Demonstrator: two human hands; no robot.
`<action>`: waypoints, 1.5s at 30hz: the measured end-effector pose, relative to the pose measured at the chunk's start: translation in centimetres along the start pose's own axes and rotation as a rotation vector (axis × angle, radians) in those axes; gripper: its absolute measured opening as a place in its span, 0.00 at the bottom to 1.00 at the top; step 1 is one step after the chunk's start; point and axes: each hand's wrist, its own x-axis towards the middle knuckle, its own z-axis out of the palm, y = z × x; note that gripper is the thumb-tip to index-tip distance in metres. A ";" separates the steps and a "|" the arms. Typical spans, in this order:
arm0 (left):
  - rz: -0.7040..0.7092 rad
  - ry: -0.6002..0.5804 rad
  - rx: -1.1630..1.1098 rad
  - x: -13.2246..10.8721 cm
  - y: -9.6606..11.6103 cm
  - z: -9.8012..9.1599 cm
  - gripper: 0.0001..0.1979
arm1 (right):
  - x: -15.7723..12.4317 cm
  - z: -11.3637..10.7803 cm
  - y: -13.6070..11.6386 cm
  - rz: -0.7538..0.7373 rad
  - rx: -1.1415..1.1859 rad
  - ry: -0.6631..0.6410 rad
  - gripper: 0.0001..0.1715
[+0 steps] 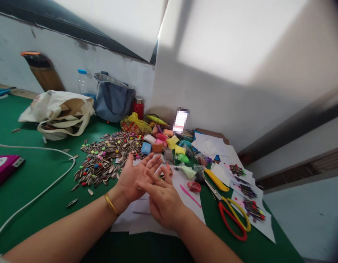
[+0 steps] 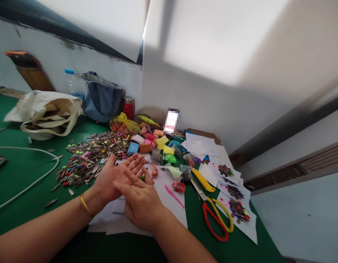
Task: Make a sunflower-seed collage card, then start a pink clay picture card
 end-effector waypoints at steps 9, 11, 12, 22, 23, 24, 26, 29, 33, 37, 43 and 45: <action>-0.018 -0.052 0.004 0.2 0.1 -0.9 0.34 | -0.4 0.9 1.0 0.072 -0.021 0.114 0.21; -0.014 -0.044 -0.001 0.1 -0.2 -0.6 0.33 | -0.3 1.1 0.9 0.090 -0.007 0.153 0.15; -0.016 -0.039 -0.002 0.1 -0.4 -0.5 0.33 | -0.2 1.2 0.9 0.097 0.008 0.170 0.12; 0.171 0.055 0.409 0.1 0.6 0.2 0.16 | -1.8 -3.3 5.2 0.518 0.096 0.268 0.06; 0.219 0.086 0.531 0.3 0.7 0.0 0.13 | -2.0 -3.8 5.7 0.565 0.108 0.218 0.06; 0.265 0.104 0.673 0.5 0.8 -0.2 0.12 | -2.2 -4.3 6.0 0.600 0.116 0.156 0.06; 0.346 0.102 0.967 0.8 0.8 -0.7 0.12 | -2.3 -4.7 6.1 0.636 0.117 0.026 0.06; 0.452 0.052 1.352 1.2 0.6 -1.5 0.11 | -2.1 -4.6 5.9 0.641 0.085 -0.124 0.05; 0.562 0.011 1.622 1.6 0.6 -2.2 0.08 | -1.9 -3.9 5.9 0.574 -0.005 -0.161 0.03; 0.592 0.027 1.606 2.0 0.7 -2.6 0.08 | -2.1 -3.3 6.3 0.543 -0.050 -0.105 0.05; 0.599 0.005 1.626 2.4 0.6 -3.2 0.09 | -2.1 -2.2 6.9 0.638 -0.003 -0.051 0.07; 0.575 -0.048 1.642 2.5 0.4 -3.3 0.10 | -2.0 -1.8 7.2 0.663 -0.001 -0.048 0.06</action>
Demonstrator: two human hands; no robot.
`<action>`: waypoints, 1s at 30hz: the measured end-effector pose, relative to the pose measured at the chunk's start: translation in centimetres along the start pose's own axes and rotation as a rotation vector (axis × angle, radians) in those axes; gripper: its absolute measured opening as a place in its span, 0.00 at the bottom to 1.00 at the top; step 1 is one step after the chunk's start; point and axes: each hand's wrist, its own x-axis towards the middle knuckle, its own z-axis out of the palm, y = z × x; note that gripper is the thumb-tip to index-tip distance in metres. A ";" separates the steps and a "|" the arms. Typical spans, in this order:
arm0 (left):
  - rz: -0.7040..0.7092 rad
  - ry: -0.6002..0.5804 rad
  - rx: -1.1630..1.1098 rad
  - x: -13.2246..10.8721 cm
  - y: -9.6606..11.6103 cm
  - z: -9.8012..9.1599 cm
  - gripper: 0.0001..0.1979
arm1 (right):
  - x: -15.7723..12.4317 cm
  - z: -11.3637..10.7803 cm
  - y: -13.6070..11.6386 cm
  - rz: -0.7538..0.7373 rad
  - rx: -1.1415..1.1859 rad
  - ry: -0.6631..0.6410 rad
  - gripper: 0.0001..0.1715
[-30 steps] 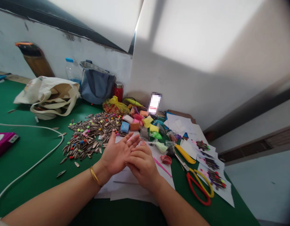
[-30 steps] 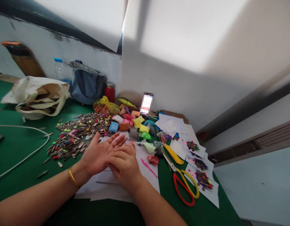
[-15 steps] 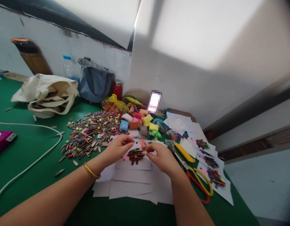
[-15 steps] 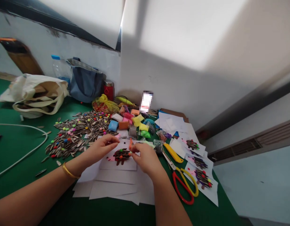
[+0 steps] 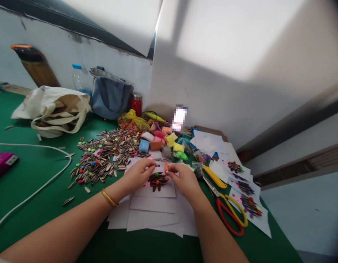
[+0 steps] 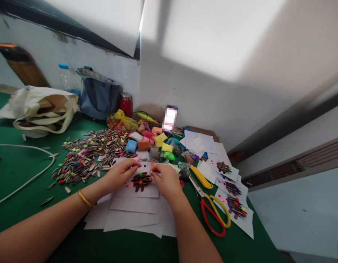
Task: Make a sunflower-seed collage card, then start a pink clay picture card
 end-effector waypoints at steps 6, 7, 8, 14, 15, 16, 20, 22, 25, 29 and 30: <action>-0.032 -0.097 -0.235 -0.2 -0.4 0.8 0.12 | 0.7 0.9 -0.2 0.018 -0.079 -0.019 0.06; -0.042 -0.108 -0.248 -0.2 -0.4 0.9 0.13 | 0.8 1.0 -0.2 0.024 -0.106 -0.025 0.06; -0.048 -0.119 -0.243 -0.2 -0.4 1.0 0.14 | 0.9 1.0 -0.2 0.030 -0.136 -0.029 0.07; 0.005 -0.129 -0.108 -0.3 -0.4 1.0 0.16 | 1.3 0.8 -0.3 0.062 -0.320 0.010 0.07; 0.012 -0.127 -0.087 -0.3 -0.4 1.0 0.16 | 1.3 0.8 -0.3 0.057 -0.329 0.013 0.07; 0.017 -0.127 -0.068 -0.3 -0.4 1.0 0.17 | 1.2 0.8 -0.4 0.050 -0.325 0.011 0.07; 0.022 -0.133 0.001 -0.2 -0.4 1.0 0.18 | 1.2 1.0 -0.5 0.042 -0.253 -0.031 0.08; 0.029 -0.129 0.005 -0.2 -0.5 1.0 0.19 | 1.2 1.0 -0.5 0.042 -0.237 -0.048 0.08; 0.044 -0.124 -0.002 -0.2 -0.6 1.0 0.19 | 1.4 1.0 -0.5 0.035 -0.208 -0.066 0.08; 0.050 -0.140 0.055 -0.2 -0.7 0.9 0.21 | 1.4 0.9 -0.8 0.031 -0.175 -0.080 0.09; 0.050 -0.147 0.069 -0.2 -0.7 0.9 0.22 | 1.3 0.9 -0.8 0.034 -0.170 -0.081 0.09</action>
